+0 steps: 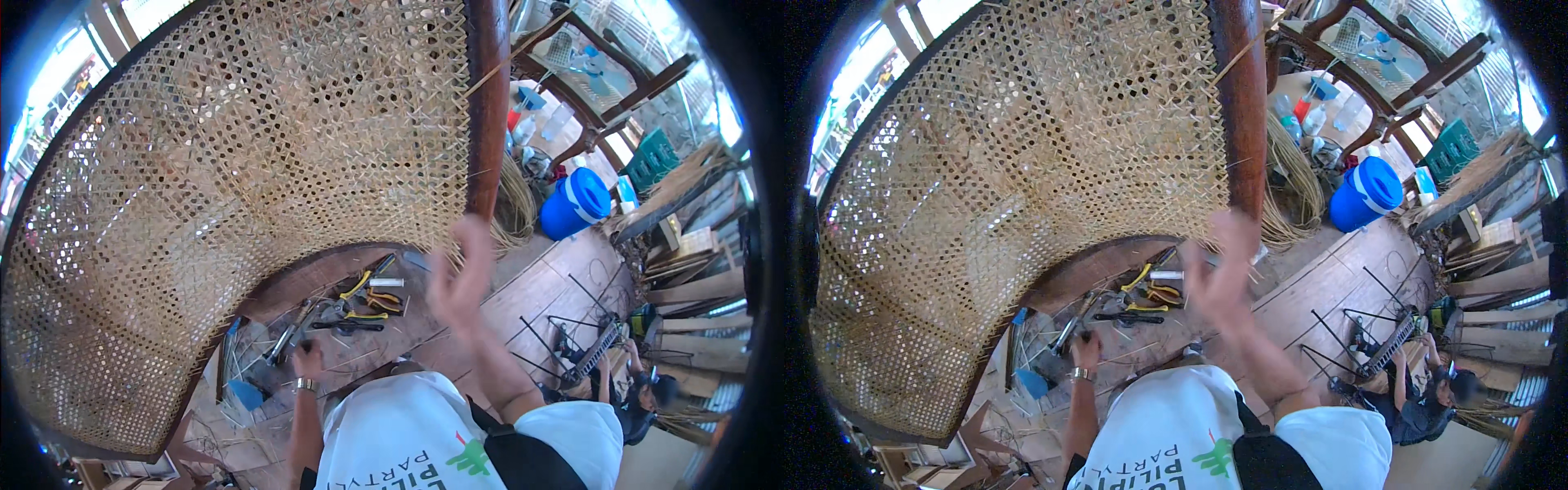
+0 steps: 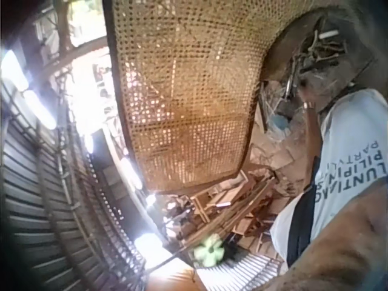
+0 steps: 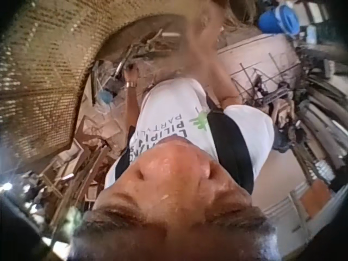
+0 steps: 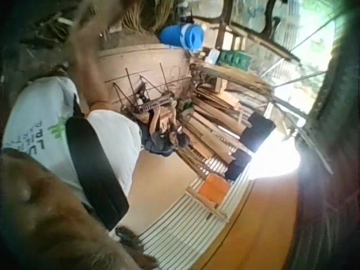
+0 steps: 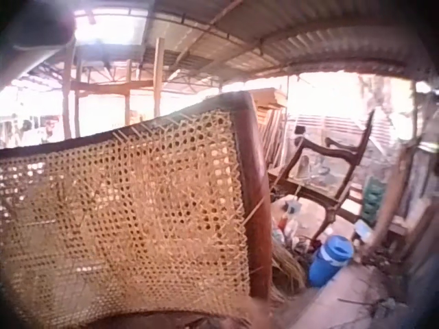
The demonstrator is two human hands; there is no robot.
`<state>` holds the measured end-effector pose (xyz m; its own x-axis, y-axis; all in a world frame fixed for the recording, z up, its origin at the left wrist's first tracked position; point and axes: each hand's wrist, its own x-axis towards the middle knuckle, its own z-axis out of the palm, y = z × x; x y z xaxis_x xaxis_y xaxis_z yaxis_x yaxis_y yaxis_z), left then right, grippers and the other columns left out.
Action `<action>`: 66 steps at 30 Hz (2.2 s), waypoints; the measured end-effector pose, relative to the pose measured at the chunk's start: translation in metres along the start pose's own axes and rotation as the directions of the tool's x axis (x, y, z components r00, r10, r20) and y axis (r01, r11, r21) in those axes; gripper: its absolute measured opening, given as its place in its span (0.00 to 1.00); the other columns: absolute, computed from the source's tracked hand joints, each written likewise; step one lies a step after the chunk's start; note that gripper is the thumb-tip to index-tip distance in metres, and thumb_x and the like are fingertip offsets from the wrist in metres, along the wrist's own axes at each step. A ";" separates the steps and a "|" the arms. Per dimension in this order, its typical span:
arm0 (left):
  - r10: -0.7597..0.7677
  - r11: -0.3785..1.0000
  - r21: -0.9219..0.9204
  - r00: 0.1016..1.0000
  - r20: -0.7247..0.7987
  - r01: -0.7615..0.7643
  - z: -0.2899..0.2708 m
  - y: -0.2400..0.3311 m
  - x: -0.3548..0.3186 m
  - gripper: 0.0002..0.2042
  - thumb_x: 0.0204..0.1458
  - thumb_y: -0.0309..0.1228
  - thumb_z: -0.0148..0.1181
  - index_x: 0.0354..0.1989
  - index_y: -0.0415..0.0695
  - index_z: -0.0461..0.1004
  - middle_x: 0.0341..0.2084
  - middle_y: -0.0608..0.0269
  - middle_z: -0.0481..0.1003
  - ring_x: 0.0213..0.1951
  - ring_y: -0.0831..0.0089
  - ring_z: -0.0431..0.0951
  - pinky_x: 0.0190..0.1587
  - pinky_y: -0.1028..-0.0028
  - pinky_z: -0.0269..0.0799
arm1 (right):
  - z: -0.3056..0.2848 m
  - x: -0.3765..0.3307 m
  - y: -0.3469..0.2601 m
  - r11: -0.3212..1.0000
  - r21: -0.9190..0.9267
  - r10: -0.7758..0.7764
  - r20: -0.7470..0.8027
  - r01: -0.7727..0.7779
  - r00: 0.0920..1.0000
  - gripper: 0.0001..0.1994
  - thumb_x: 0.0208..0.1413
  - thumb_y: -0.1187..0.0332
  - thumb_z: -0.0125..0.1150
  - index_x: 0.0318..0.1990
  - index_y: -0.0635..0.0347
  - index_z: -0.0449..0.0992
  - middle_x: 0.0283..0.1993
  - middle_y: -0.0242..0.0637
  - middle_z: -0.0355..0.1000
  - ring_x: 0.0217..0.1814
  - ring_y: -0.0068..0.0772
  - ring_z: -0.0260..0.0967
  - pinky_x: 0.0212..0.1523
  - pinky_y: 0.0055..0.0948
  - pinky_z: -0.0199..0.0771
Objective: Weaving and repairing the rattan mesh on a wooden chair back using rattan strips and tools.
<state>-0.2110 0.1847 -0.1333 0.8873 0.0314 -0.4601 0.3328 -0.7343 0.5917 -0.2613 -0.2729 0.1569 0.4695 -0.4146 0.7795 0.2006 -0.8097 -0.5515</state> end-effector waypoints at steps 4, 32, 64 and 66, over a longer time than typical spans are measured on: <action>0.303 0.926 0.260 0.950 -0.075 -0.275 -0.029 -0.075 0.028 0.20 0.74 0.43 0.76 0.59 0.36 0.89 0.49 0.38 0.93 0.52 0.33 0.94 0.59 0.38 0.90 | -0.018 0.066 0.054 0.961 -0.257 -0.128 -0.088 0.102 0.988 0.29 0.82 0.66 0.82 0.84 0.61 0.85 0.77 0.57 0.82 0.82 0.65 0.78 0.85 0.61 0.79; 0.632 0.766 0.176 0.775 -0.029 -0.618 -0.201 -0.174 0.041 0.18 0.69 0.31 0.82 0.66 0.46 0.90 0.68 0.47 0.89 0.69 0.36 0.88 0.69 0.39 0.87 | 0.227 -0.333 -0.107 0.897 -0.413 0.274 0.799 0.157 0.536 0.39 0.72 0.53 0.86 0.85 0.55 0.81 0.83 0.52 0.73 0.87 0.66 0.71 0.85 0.67 0.76; 0.795 0.607 0.181 0.596 -0.113 -0.774 -0.232 -0.183 0.012 0.07 0.68 0.29 0.80 0.51 0.46 0.89 0.57 0.46 0.89 0.64 0.36 0.87 0.72 0.36 0.84 | 0.270 -0.264 0.007 0.670 -0.157 0.128 0.987 0.726 0.095 0.72 0.53 0.41 0.95 1.03 0.47 0.57 1.05 0.44 0.56 1.07 0.65 0.52 1.03 0.75 0.49; 0.786 0.613 0.149 0.618 -0.019 -0.776 -0.229 -0.136 0.012 0.09 0.69 0.29 0.80 0.54 0.45 0.91 0.56 0.46 0.92 0.63 0.38 0.90 0.69 0.40 0.86 | 0.276 -0.274 0.016 0.641 -0.069 0.060 0.997 0.765 0.039 0.72 0.51 0.39 0.93 1.02 0.49 0.58 1.03 0.46 0.59 1.05 0.68 0.55 1.03 0.75 0.53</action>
<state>-0.1722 0.4405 -0.0677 0.8159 -0.5450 0.1932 -0.5316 -0.5755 0.6215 -0.1492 -0.0578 -0.1473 0.8882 0.3490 -0.2988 0.4282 -0.8645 0.2631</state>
